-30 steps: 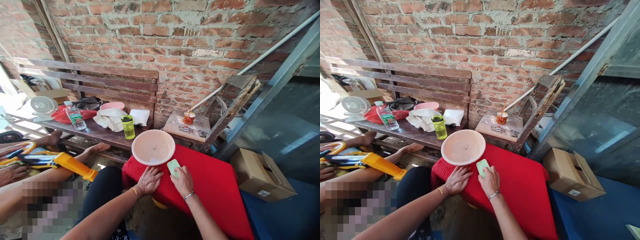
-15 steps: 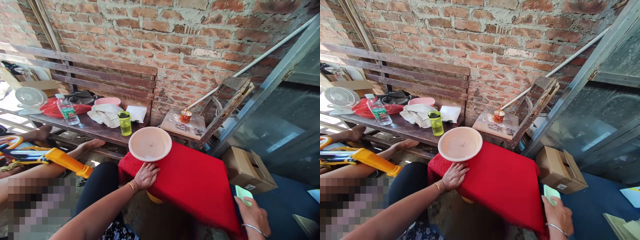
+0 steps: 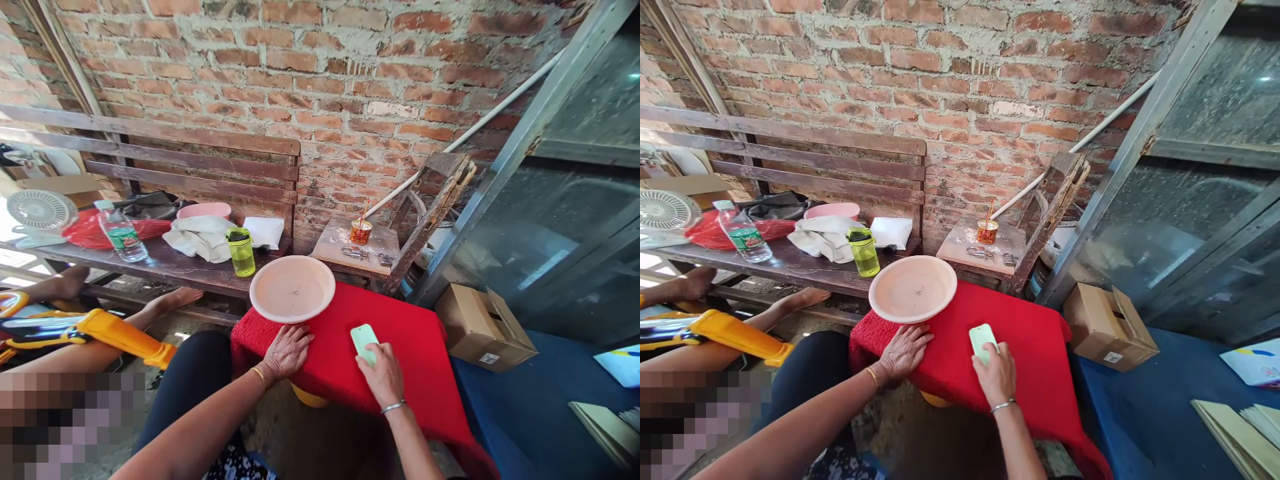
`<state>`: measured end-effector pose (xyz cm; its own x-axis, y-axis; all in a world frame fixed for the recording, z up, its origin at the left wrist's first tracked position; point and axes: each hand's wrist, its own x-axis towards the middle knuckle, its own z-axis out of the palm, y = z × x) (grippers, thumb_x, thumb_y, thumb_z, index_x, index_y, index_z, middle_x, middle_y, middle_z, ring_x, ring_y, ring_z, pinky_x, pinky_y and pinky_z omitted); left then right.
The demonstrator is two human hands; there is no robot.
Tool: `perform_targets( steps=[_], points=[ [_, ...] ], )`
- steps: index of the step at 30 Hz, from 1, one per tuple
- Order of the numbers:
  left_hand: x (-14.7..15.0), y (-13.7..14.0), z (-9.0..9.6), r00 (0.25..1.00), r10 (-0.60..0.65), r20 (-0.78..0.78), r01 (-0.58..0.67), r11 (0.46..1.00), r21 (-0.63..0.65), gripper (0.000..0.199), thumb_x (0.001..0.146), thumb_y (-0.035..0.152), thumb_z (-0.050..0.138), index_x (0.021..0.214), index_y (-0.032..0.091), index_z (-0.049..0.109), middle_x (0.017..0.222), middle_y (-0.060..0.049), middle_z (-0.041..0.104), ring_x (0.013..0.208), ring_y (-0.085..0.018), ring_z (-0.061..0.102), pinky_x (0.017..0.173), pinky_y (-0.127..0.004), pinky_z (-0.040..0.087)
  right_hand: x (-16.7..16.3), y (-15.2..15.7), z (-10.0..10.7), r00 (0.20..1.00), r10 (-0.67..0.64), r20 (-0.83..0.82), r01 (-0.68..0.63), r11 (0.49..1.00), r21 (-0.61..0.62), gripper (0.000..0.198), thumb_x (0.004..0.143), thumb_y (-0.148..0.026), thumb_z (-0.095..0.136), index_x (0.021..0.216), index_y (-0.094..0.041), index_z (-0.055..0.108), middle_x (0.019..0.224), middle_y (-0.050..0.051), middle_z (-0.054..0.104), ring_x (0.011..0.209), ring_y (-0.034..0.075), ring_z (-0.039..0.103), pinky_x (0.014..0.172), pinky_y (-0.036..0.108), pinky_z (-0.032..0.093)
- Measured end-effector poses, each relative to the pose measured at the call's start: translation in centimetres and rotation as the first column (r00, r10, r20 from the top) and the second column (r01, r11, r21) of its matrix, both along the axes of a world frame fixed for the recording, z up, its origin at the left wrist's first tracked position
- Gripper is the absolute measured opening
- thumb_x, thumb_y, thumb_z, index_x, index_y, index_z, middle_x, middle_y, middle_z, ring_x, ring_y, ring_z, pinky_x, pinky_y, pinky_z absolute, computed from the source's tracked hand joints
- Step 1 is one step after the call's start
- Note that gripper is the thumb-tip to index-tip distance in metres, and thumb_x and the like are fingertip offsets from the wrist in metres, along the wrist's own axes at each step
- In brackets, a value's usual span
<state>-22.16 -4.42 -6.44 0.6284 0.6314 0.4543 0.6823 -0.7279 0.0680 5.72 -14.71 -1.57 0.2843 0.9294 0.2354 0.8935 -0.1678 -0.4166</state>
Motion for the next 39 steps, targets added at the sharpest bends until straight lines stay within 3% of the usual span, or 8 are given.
perform_targets(
  steps=[4,8,13,16,23,27,33,39],
  points=[
    [0.1,0.1,-0.2,1.0,0.003,-0.004,-0.003,1.0,-0.004,0.036,0.092,0.024,0.051,0.124,0.03,0.067,0.13,-0.004,0.065,0.121,-0.027,0.057,0.106,-0.047,0.037,0.8,-0.5,-0.1,0.996,-0.048,0.08,0.055,0.995,-0.083,0.023,0.083,-0.038,0.064,0.102,-0.027,0.071,0.093,0.004,0.058,0.083,0.02,0.061,0.078,0.031,0.047],
    [0.2,0.0,0.0,1.0,0.0,0.001,0.0,1.0,-0.006,0.036,0.091,0.023,0.051,0.123,0.029,0.067,0.128,-0.005,0.066,0.119,-0.027,0.058,0.104,-0.047,0.038,8.0,-3.5,0.1,0.955,-0.289,0.068,0.297,0.939,-0.176,0.036,0.083,-0.051,0.056,0.105,-0.027,0.071,0.089,0.006,0.058,0.082,0.024,0.062,0.076,0.035,0.049],
    [0.3,0.0,0.1,1.0,-0.007,0.021,0.007,1.0,-0.002,0.035,0.092,0.024,0.051,0.123,0.029,0.067,0.127,-0.005,0.066,0.118,-0.026,0.058,0.104,-0.046,0.038,17.0,-9.8,0.1,0.768,-0.64,-0.028,0.619,0.752,-0.226,0.056,0.075,-0.073,0.046,0.101,-0.031,0.073,0.079,0.013,0.059,0.073,0.035,0.063,0.07,0.051,0.048],
    [0.3,0.0,-0.1,1.0,0.001,0.031,-0.001,1.0,0.003,0.034,0.092,0.024,0.052,0.122,0.029,0.068,0.128,-0.005,0.066,0.119,-0.027,0.058,0.105,-0.046,0.037,18.6,-12.0,0.2,0.655,-0.755,-0.013,0.738,0.644,-0.202,0.061,0.07,-0.08,0.046,0.1,-0.034,0.072,0.08,0.015,0.059,0.07,0.04,0.062,0.064,0.056,0.046],
    [0.3,-0.2,0.4,1.0,-0.005,0.017,0.005,1.0,0.014,0.034,0.092,0.024,0.051,0.121,0.028,0.068,0.128,-0.006,0.066,0.12,-0.026,0.058,0.106,-0.045,0.037,8.6,-8.1,-0.4,0.938,-0.318,-0.139,0.332,0.939,0.088,0.059,0.079,-0.074,0.046,0.098,-0.023,0.07,0.09,0.012,0.061,0.091,0.032,0.062,0.084,0.046,0.052],
    [0.3,-0.1,0.6,1.0,-0.005,-0.003,0.005,1.0,0.015,0.034,0.093,0.024,0.051,0.121,0.028,0.068,0.128,-0.005,0.066,0.119,-0.027,0.058,0.105,-0.047,0.038,3.5,-6.0,-1.2,0.996,-0.083,-0.045,0.086,0.993,0.083,0.039,0.085,-0.057,0.052,0.099,-0.025,0.07,0.096,0.007,0.059,0.086,0.024,0.063,0.081,0.038,0.052],
    [0.2,-0.1,0.4,1.0,-0.011,-0.005,0.011,1.0,0.006,0.034,0.093,0.024,0.049,0.122,0.027,0.068,0.129,-0.006,0.066,0.119,-0.027,0.058,0.104,-0.047,0.038,8.5,-8.2,-1.2,0.95,-0.294,0.109,0.303,0.949,-0.083,0.04,0.083,-0.053,0.054,0.107,-0.025,0.071,0.091,0.007,0.059,0.088,0.025,0.063,0.081,0.037,0.051],
    [0.4,-0.1,0.5,1.0,-0.007,0.014,0.007,1.0,-0.009,0.035,0.091,0.024,0.051,0.122,0.028,0.068,0.129,-0.006,0.065,0.119,-0.027,0.058,0.104,-0.046,0.039,14.5,-12.0,0.5,0.767,-0.626,0.141,0.641,0.742,-0.196,0.065,0.083,-0.071,0.038,0.115,-0.026,0.072,0.091,0.016,0.062,0.073,0.034,0.063,0.066,0.047,0.05]
  ],
)
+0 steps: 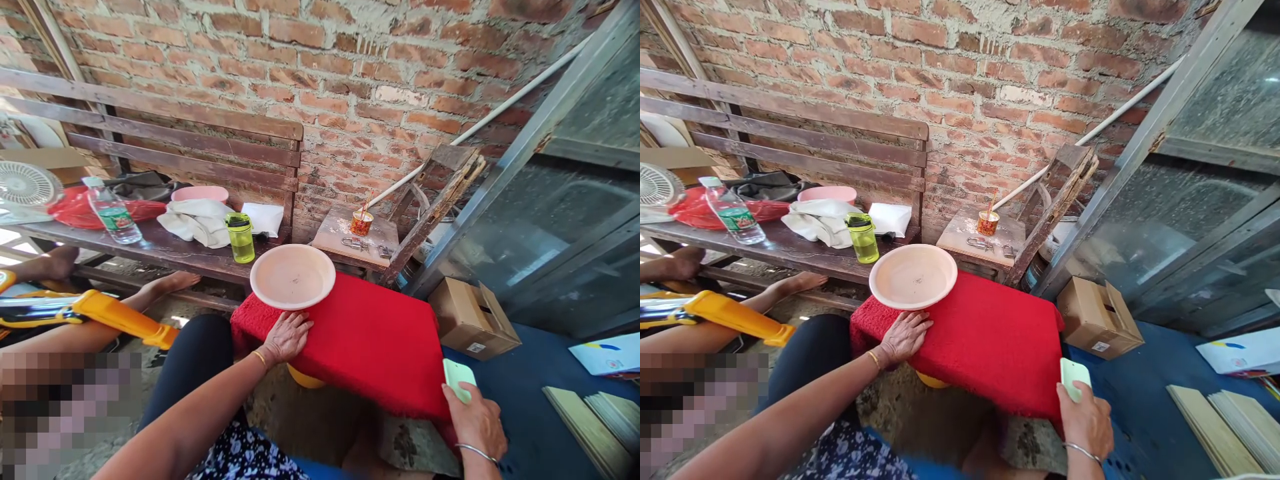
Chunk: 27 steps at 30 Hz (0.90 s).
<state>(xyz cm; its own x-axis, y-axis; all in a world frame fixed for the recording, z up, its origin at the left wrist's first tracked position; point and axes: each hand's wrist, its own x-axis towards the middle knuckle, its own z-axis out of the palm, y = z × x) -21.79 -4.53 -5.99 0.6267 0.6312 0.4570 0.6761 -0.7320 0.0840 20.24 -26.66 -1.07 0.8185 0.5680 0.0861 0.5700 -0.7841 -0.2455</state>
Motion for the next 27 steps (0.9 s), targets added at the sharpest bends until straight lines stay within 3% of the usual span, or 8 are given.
perform_targets(
  steps=[2,5,10,13,15,19,23,27],
  points=[
    [0.1,-0.1,0.1,1.0,0.004,0.002,-0.004,1.0,-0.005,0.035,0.091,0.024,0.051,0.122,0.028,0.068,0.129,-0.006,0.065,0.119,-0.027,0.058,0.104,-0.046,0.039,-0.6,0.4,0.6,1.0,0.007,0.015,-0.007,0.999,0.032,0.066,0.083,-0.072,0.038,0.115,-0.026,0.072,0.093,0.018,0.062,0.074,0.036,0.063,0.064,0.048,0.048],
    [0.1,-0.2,0.4,1.0,0.002,0.006,-0.002,1.0,-0.012,0.035,0.091,0.024,0.052,0.122,0.029,0.068,0.127,-0.006,0.066,0.119,-0.027,0.058,0.104,-0.046,0.039,-4.5,2.8,1.0,0.973,0.224,0.047,-0.229,0.96,0.164,0.057,0.085,-0.065,0.042,0.11,-0.022,0.071,0.093,0.015,0.061,0.091,0.035,0.062,0.075,0.046,0.05],
    [0.0,-0.2,0.6,1.0,0.0,0.003,0.0,1.0,-0.01,0.035,0.091,0.024,0.053,0.121,0.029,0.068,0.127,-0.006,0.066,0.119,-0.027,0.058,0.105,-0.046,0.039,-14.6,6.8,0.0,0.769,0.632,0.093,-0.627,0.718,0.303,0.031,0.084,-0.048,0.059,0.1,-0.023,0.069,0.096,0.008,0.059,0.087,0.024,0.062,0.081,0.037,0.051],
    [-0.1,-0.1,0.5,1.0,0.001,-0.007,-0.001,1.0,-0.012,0.035,0.091,0.023,0.052,0.122,0.029,0.068,0.128,-0.006,0.065,0.12,-0.027,0.057,0.104,-0.046,0.039,-18.0,7.4,-0.8,0.683,0.722,0.112,-0.721,0.643,0.258,0.021,0.084,-0.037,0.064,0.101,-0.026,0.069,0.096,0.005,0.059,0.085,0.022,0.061,0.079,0.034,0.05],
    [-0.1,-0.1,0.3,1.0,-0.001,-0.009,0.001,1.0,-0.01,0.035,0.091,0.023,0.052,0.122,0.029,0.068,0.129,-0.006,0.065,0.119,-0.027,0.057,0.104,-0.046,0.039,-18.0,7.1,-1.2,0.697,0.709,0.106,-0.71,0.662,0.24,0.021,0.084,-0.037,0.064,0.102,-0.026,0.068,0.095,0.005,0.058,0.083,0.021,0.062,0.078,0.033,0.05],
    [0.0,0.0,0.2,1.0,-0.005,-0.007,0.005,1.0,-0.007,0.035,0.092,0.024,0.051,0.122,0.028,0.068,0.128,-0.006,0.065,0.119,-0.027,0.057,0.104,-0.047,0.039,-13.9,5.2,-1.7,0.815,0.577,0.059,-0.575,0.79,0.213,0.031,0.086,-0.047,0.058,0.104,-0.025,0.069,0.095,0.006,0.058,0.085,0.023,0.062,0.079,0.034,0.05],
    [0.0,-0.1,0.2,1.0,-0.008,0.012,0.008,1.0,-0.01,0.036,0.092,0.025,0.049,0.123,0.028,0.068,0.127,-0.007,0.066,0.119,-0.027,0.057,0.104,-0.047,0.039,-8.2,1.9,-1.3,0.943,0.331,-0.043,-0.324,0.938,0.121,0.05,0.083,-0.063,0.048,0.109,-0.026,0.068,0.09,0.008,0.059,0.089,0.027,0.063,0.079,0.039,0.051],
    [0.0,0.0,0.1,1.0,-0.016,0.019,0.017,0.999,-0.031,0.037,0.092,0.026,0.049,0.124,0.028,0.067,0.128,-0.007,0.065,0.12,-0.027,0.056,0.104,-0.048,0.039,-2.9,-2.3,0.1,0.992,0.064,-0.107,-0.062,0.998,0.02,0.062,0.078,-0.074,0.044,0.11,-0.027,0.069,0.079,0.009,0.059,0.089,0.035,0.064,0.075,0.047,0.052]
  ],
)
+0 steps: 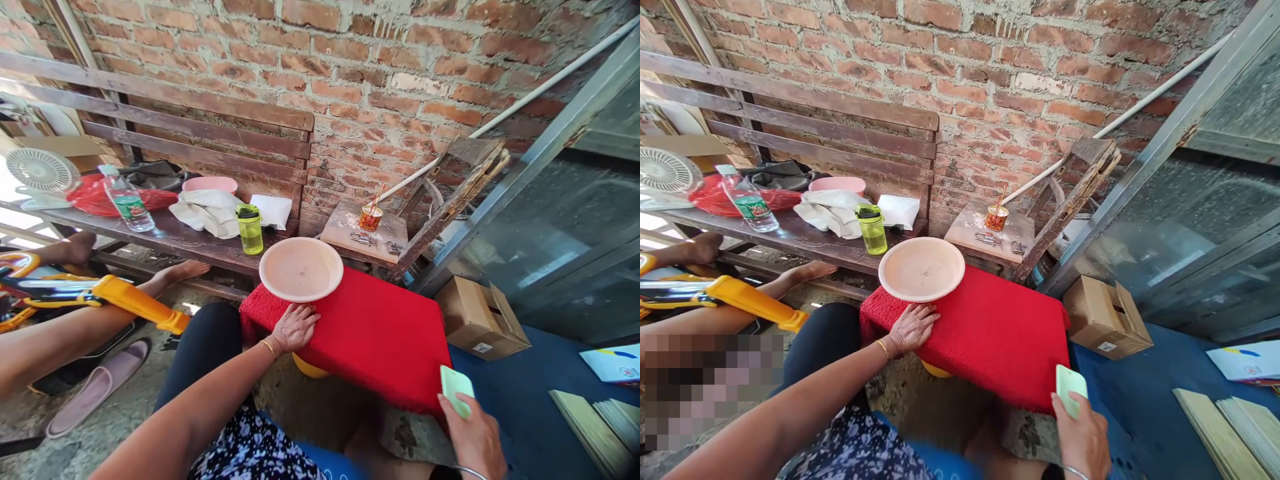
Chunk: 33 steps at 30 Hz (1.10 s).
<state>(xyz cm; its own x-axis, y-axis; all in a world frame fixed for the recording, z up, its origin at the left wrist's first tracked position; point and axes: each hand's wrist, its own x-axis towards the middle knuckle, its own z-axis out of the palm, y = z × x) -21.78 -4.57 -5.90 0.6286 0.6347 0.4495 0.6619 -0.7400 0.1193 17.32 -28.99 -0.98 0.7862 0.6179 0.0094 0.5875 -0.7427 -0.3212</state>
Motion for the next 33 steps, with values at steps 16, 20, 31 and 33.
perform_targets(
  steps=[16,20,31,33],
  points=[
    [-0.1,0.1,0.0,1.0,0.004,-0.015,-0.004,1.0,0.008,0.037,0.092,0.026,0.05,0.124,0.03,0.067,0.128,-0.006,0.064,0.119,-0.027,0.057,0.104,-0.048,0.038,-12.6,5.1,0.0,0.777,0.627,-0.056,-0.589,0.756,0.287,0.027,0.081,-0.047,0.058,0.097,-0.028,0.069,0.096,0.004,0.06,0.086,0.022,0.064,0.077,0.033,0.05],
    [0.0,0.1,-0.2,1.0,0.01,-0.001,-0.01,1.0,0.012,0.038,0.091,0.025,0.05,0.125,0.03,0.067,0.127,-0.006,0.065,0.119,-0.027,0.057,0.106,-0.048,0.037,-9.8,3.7,0.0,0.832,0.548,-0.081,-0.527,0.828,0.19,0.029,0.079,-0.048,0.058,0.098,-0.03,0.069,0.096,0.003,0.061,0.087,0.021,0.065,0.075,0.032,0.049],
    [0.0,-0.1,0.5,1.0,0.003,-0.021,-0.003,1.0,-0.011,0.037,0.092,0.026,0.049,0.124,0.028,0.068,0.128,-0.008,0.065,0.119,-0.028,0.057,0.103,-0.048,0.039,1.6,-3.1,2.8,0.993,-0.114,-0.039,0.11,0.99,-0.085,0.062,0.076,-0.076,0.044,0.108,-0.03,0.07,0.077,0.007,0.055,0.069,0.03,0.062,0.071,0.046,0.051],
    [0.0,0.0,0.4,1.0,0.005,-0.021,-0.006,1.0,-0.009,0.037,0.091,0.026,0.049,0.123,0.028,0.068,0.128,-0.008,0.065,0.119,-0.028,0.057,0.104,-0.048,0.039,-0.8,-1.6,2.7,0.999,0.018,-0.043,-0.017,1.0,0.026,0.058,0.074,-0.074,0.046,0.103,-0.03,0.07,0.083,0.007,0.057,0.077,0.029,0.064,0.075,0.043,0.051]
  ],
)
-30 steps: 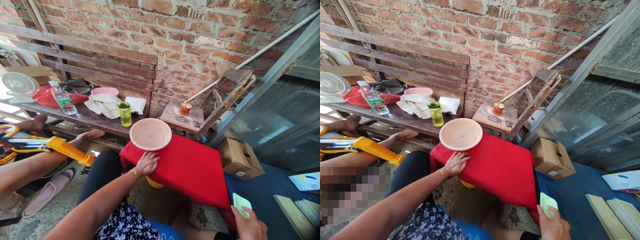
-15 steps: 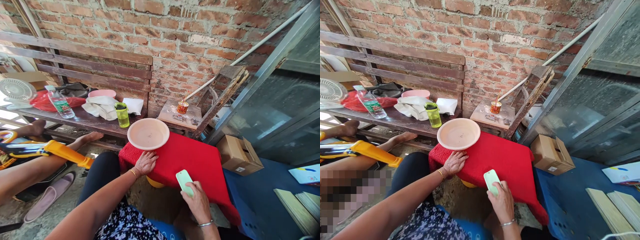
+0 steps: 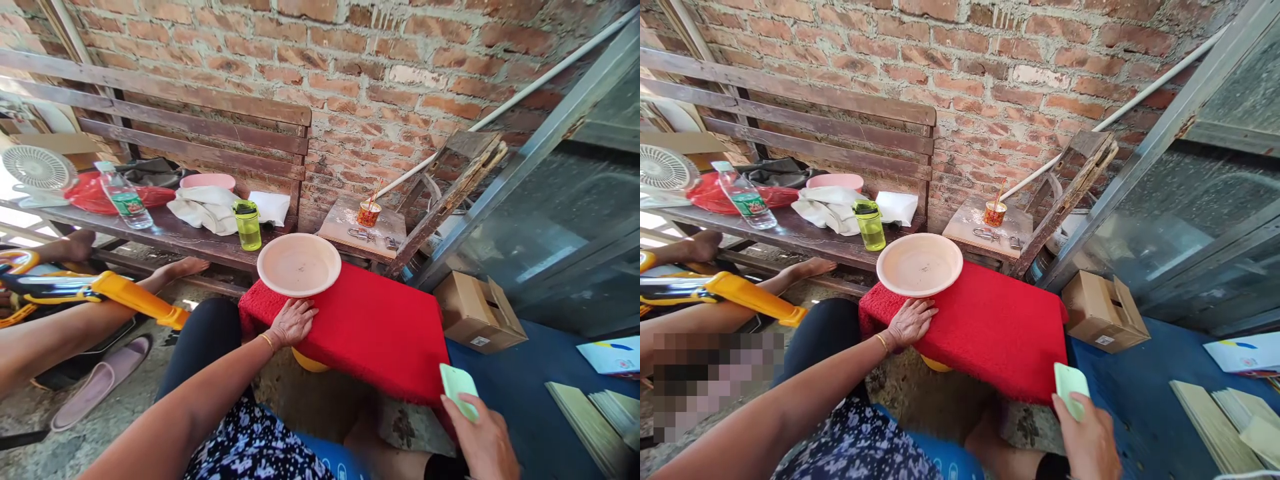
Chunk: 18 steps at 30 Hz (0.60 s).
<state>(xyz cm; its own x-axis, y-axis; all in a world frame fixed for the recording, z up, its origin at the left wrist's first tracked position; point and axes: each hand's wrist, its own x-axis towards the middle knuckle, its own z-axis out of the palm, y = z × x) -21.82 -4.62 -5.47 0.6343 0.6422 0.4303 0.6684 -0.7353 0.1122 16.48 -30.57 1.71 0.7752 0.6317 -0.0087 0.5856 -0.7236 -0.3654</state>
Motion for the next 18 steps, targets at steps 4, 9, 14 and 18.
perform_targets(
  steps=[4,9,14,18],
  points=[
    [0.0,0.1,-0.2,1.0,0.013,-0.02,-0.013,1.0,0.007,0.037,0.091,0.025,0.049,0.123,0.03,0.068,0.127,-0.006,0.066,0.119,-0.028,0.057,0.103,-0.047,0.039,-7.1,4.1,-1.0,0.931,0.365,-0.019,-0.358,0.92,0.158,0.04,0.077,-0.062,0.054,0.094,-0.03,0.07,0.096,0.005,0.061,0.085,0.024,0.065,0.073,0.034,0.05],
    [0.0,0.2,-0.4,1.0,0.013,-0.016,-0.012,0.999,0.035,0.036,0.091,0.024,0.049,0.122,0.028,0.069,0.127,-0.007,0.066,0.118,-0.028,0.058,0.105,-0.047,0.039,-9.5,5.4,-1.6,0.86,0.501,-0.102,-0.485,0.862,0.146,0.025,0.077,-0.049,0.059,0.091,-0.031,0.07,0.093,0.001,0.062,0.081,0.02,0.065,0.07,0.03,0.048],
    [0.0,0.1,-0.3,1.0,0.004,0.005,-0.004,0.999,0.044,0.035,0.091,0.024,0.051,0.121,0.028,0.069,0.126,-0.007,0.066,0.117,-0.028,0.058,0.104,-0.047,0.04,-1.1,0.5,-0.9,0.993,0.09,-0.081,-0.089,0.996,0.01,0.046,0.072,-0.064,0.056,0.094,-0.027,0.073,0.079,0.006,0.059,0.074,0.029,0.064,0.073,0.043,0.05],
    [0.0,0.0,-0.2,1.0,0.003,-0.021,-0.002,0.999,0.042,0.034,0.092,0.025,0.05,0.121,0.026,0.068,0.127,-0.008,0.066,0.116,-0.028,0.059,0.101,-0.048,0.041,2.4,-1.9,-0.2,0.992,-0.114,0.052,0.113,0.993,0.027,0.058,0.074,-0.076,0.048,0.101,-0.03,0.072,0.069,0.005,0.054,0.065,0.032,0.06,0.063,0.047,0.049]
  ],
)
